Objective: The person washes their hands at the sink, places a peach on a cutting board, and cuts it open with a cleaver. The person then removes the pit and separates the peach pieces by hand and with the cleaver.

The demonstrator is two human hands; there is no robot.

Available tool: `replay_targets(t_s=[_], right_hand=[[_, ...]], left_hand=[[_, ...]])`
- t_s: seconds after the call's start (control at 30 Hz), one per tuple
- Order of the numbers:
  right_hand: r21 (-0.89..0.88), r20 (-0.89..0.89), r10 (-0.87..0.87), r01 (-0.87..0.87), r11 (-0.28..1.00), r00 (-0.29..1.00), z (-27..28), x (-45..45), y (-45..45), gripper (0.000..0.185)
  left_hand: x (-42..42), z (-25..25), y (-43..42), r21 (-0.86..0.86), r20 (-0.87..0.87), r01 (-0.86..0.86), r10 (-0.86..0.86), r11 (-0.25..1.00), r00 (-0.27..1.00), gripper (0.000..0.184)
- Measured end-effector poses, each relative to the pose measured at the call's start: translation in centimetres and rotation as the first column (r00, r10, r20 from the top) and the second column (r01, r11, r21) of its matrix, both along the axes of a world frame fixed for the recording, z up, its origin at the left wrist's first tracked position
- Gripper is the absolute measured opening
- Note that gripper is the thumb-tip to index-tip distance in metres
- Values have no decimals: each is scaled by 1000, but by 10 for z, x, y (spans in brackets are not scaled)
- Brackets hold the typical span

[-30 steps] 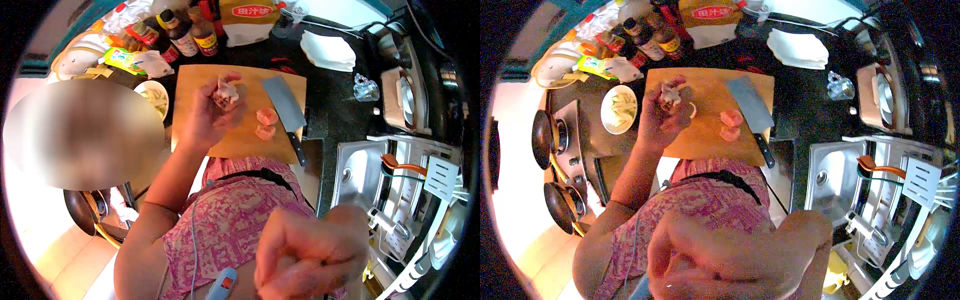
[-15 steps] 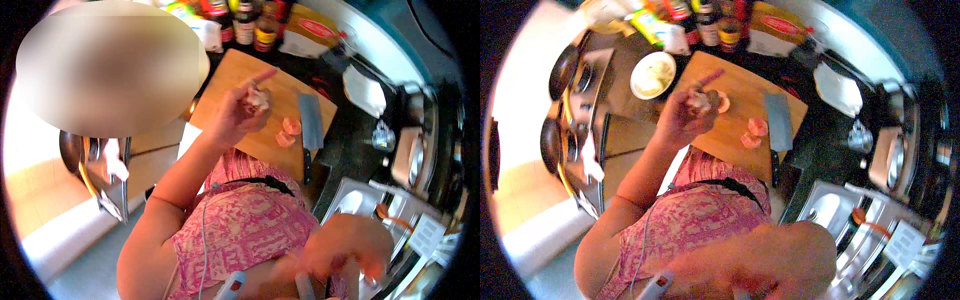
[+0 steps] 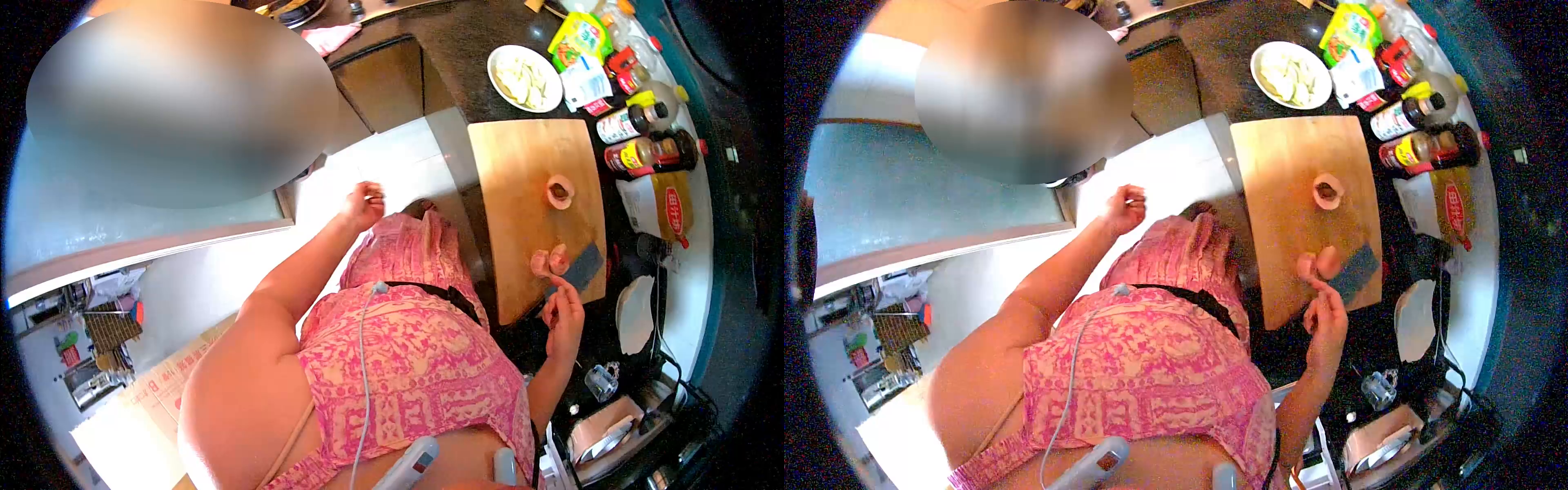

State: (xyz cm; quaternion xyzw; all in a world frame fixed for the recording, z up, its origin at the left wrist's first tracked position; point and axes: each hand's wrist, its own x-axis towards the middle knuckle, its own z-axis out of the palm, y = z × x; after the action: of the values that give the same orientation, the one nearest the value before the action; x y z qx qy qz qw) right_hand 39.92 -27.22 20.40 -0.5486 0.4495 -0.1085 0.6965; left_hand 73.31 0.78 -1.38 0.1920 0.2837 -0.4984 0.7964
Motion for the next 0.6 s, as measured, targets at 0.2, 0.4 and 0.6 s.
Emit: replay_targets(t_s=[0.2,0.4,0.6], right_hand=[[-86,-25,-37,34,996,999,-7,21,11,26],[-65,-13,-159,158,985,987,-15,57,26,23],[-243,-134,-353,314,918,926,-23,87,46,13]], left_hand=[[103,-54,156,584,101,-510,567,632,818,35],[223,15,236,716,86,-404,502,570,861,81],[219,-58,182,867,147,111,-464,485,873,33]])
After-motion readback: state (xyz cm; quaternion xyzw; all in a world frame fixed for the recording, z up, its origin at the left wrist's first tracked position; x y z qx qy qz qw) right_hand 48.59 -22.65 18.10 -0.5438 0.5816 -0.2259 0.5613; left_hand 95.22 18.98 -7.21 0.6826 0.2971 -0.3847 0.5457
